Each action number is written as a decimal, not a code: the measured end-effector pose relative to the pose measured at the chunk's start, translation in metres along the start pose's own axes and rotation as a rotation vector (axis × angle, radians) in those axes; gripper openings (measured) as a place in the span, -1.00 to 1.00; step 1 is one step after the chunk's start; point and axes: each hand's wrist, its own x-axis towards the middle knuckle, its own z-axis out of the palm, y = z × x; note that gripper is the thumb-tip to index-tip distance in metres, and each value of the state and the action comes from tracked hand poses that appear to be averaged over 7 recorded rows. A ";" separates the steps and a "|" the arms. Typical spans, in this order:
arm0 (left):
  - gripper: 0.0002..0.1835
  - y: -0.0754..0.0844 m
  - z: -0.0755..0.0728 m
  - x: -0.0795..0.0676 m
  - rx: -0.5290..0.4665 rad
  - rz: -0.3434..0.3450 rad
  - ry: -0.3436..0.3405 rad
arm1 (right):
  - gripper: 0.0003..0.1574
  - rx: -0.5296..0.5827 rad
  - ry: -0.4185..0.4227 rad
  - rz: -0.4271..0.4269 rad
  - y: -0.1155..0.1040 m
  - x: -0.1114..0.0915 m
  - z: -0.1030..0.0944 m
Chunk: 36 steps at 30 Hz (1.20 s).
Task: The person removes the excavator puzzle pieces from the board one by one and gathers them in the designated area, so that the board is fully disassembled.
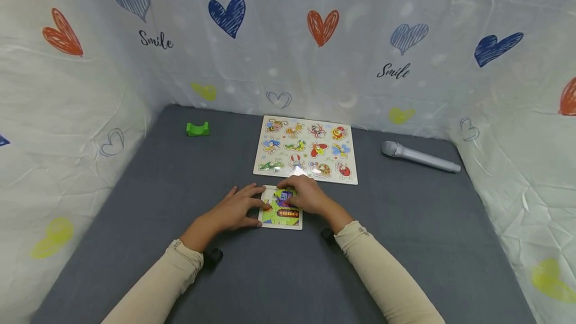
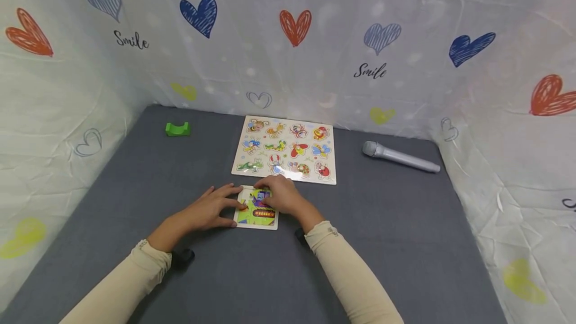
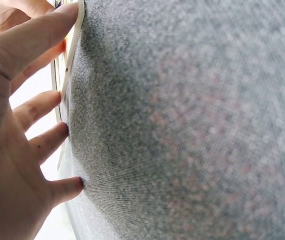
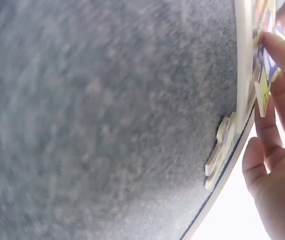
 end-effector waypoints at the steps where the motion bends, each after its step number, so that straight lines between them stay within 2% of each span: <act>1: -0.50 0.000 0.000 0.000 0.002 0.001 0.001 | -0.53 -0.014 0.011 -0.011 0.000 0.000 0.000; 6: -0.50 0.002 -0.001 0.002 0.003 0.001 -0.007 | -0.54 0.012 0.018 -0.033 0.001 -0.003 -0.002; 11: -0.50 0.001 0.000 0.001 0.002 -0.006 -0.009 | -0.50 0.111 -0.024 -0.004 0.003 -0.003 -0.004; 21: -0.49 0.001 0.001 0.002 0.002 -0.019 -0.014 | -0.51 0.187 -0.077 0.016 0.008 -0.001 -0.005; 31: -0.49 0.002 0.000 0.001 -0.006 -0.016 -0.005 | -0.62 0.085 -0.034 -0.008 0.002 0.000 -0.006; 36: -0.49 0.003 -0.002 0.001 -0.005 -0.007 -0.007 | -0.67 0.105 -0.039 0.017 0.005 0.001 -0.007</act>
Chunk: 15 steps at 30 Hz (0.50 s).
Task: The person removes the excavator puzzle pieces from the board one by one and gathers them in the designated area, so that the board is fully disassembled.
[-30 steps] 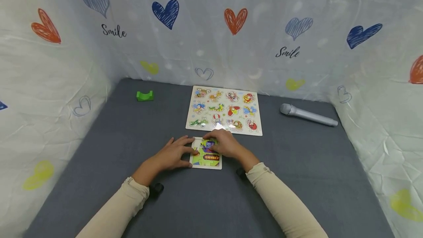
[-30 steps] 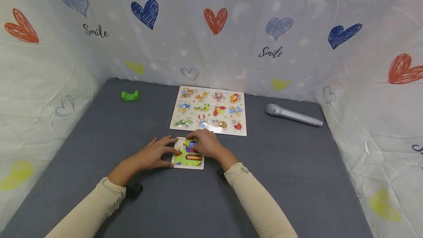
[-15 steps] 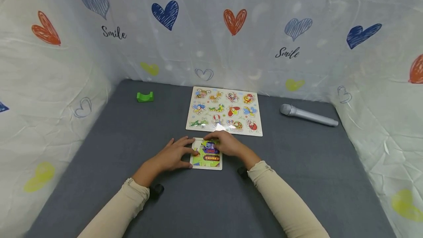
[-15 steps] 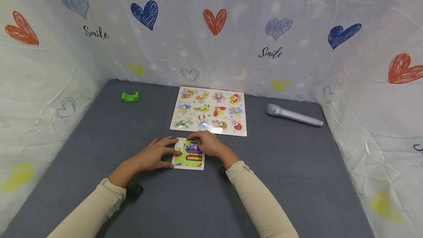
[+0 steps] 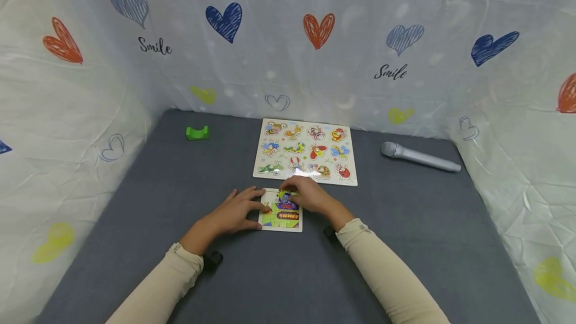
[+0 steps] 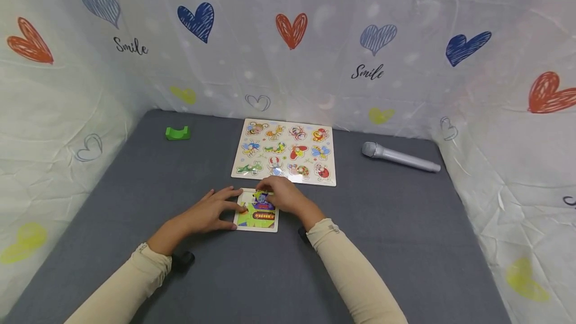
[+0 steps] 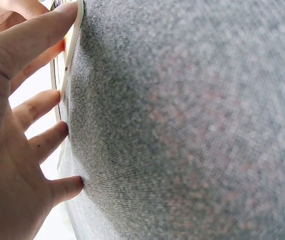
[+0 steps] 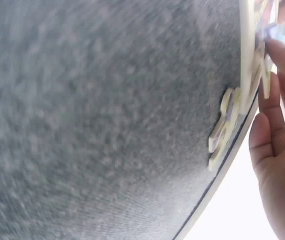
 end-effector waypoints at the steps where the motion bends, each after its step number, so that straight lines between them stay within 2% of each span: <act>1: -0.50 0.000 0.000 0.000 0.003 0.005 0.002 | -0.68 0.010 0.000 0.003 0.001 0.000 0.000; 7: -0.50 0.001 0.001 0.000 0.000 0.005 0.002 | -0.76 0.070 0.001 -0.007 0.003 -0.003 -0.003; 15: -0.49 0.000 0.001 0.000 -0.004 0.003 0.003 | -0.78 -0.168 0.078 -0.073 -0.007 -0.002 0.002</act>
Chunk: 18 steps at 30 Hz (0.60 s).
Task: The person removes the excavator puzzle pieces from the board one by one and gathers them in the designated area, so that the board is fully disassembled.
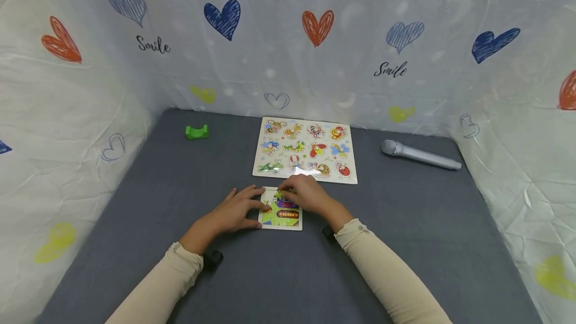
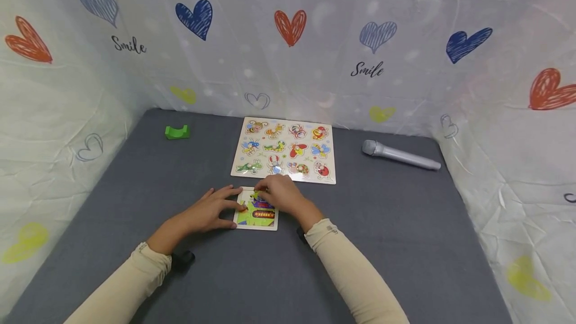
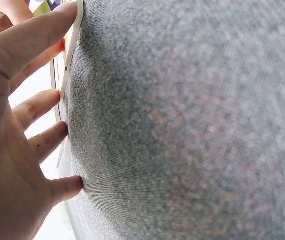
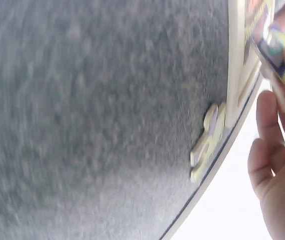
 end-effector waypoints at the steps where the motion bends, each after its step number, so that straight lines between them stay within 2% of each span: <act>1: -0.50 0.000 0.000 0.001 -0.002 0.003 0.002 | -0.78 -0.009 0.008 0.000 -0.001 0.000 0.000; 5: -0.49 0.001 0.000 0.003 -0.010 0.010 -0.003 | -0.78 0.027 0.011 0.036 -0.001 -0.002 -0.001; 12: -0.50 0.001 0.002 0.006 -0.009 0.014 -0.005 | -0.80 0.222 0.005 0.113 0.007 -0.004 -0.004; 18: -0.49 -0.004 0.001 0.000 -0.008 0.006 0.011 | -0.78 0.284 -0.006 0.106 0.010 -0.004 -0.017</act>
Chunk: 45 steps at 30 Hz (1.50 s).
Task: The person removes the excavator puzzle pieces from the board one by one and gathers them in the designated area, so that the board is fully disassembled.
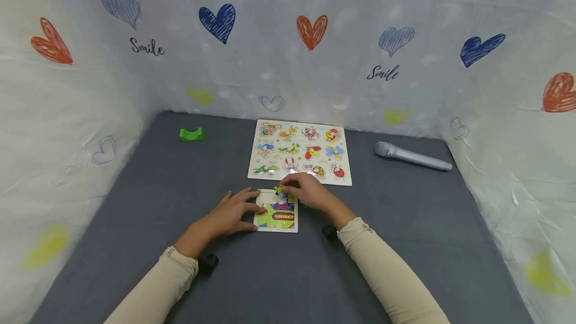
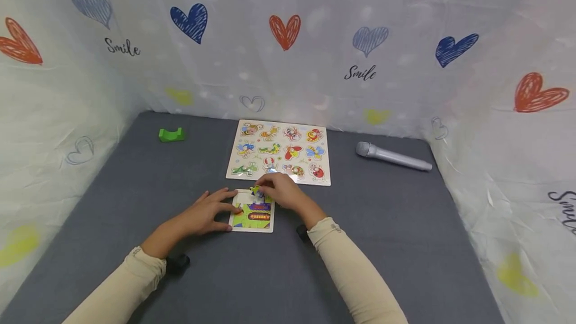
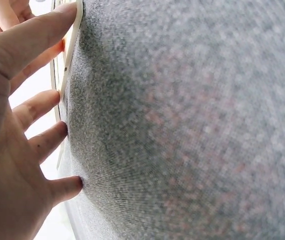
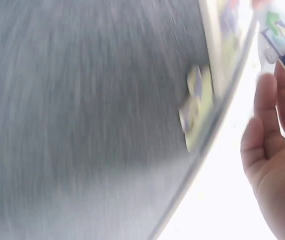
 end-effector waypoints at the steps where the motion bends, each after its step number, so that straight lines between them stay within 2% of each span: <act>1: -0.49 0.000 0.001 0.000 0.003 0.002 0.005 | -0.78 0.001 0.004 0.004 0.002 -0.003 -0.005; 7: -0.49 -0.003 0.003 -0.006 -0.003 0.008 0.038 | -0.79 -0.022 0.039 0.089 0.029 -0.027 -0.034; 11: -0.50 -0.005 0.004 -0.004 -0.004 0.021 0.054 | -0.84 -0.026 0.038 0.130 0.047 -0.044 -0.045; 15: -0.50 -0.003 0.007 0.001 -0.010 0.047 0.055 | -0.83 -0.022 0.017 0.132 0.057 -0.060 -0.047; 20: -0.50 -0.007 0.005 -0.006 -0.013 0.033 0.043 | -0.83 -0.042 -0.003 0.107 0.060 -0.053 -0.036; 25: -0.49 -0.007 0.004 -0.008 -0.016 0.015 0.027 | -0.82 -0.051 0.025 0.134 0.057 -0.050 -0.029; 29: -0.47 -0.005 0.003 -0.003 -0.021 0.017 0.018 | -0.81 -0.068 0.070 0.117 0.040 -0.045 -0.024; 32: -0.46 -0.004 0.003 0.000 -0.022 0.018 0.013 | -0.76 -0.163 0.048 0.059 0.023 -0.037 -0.015; 35: -0.46 -0.004 0.004 0.002 -0.025 0.004 0.003 | -0.69 -0.320 0.009 0.005 0.011 -0.028 -0.002; 38: -0.47 -0.004 0.006 0.001 -0.016 0.001 0.003 | -0.65 -0.442 0.012 0.007 0.005 -0.022 0.009; 41: -0.48 -0.005 0.006 0.000 -0.012 0.004 0.007 | -0.63 -0.499 0.043 0.033 0.002 -0.019 0.018; 45: -0.48 -0.006 0.002 0.000 -0.019 0.009 0.009 | -0.66 -0.501 0.089 0.074 -0.002 -0.016 0.025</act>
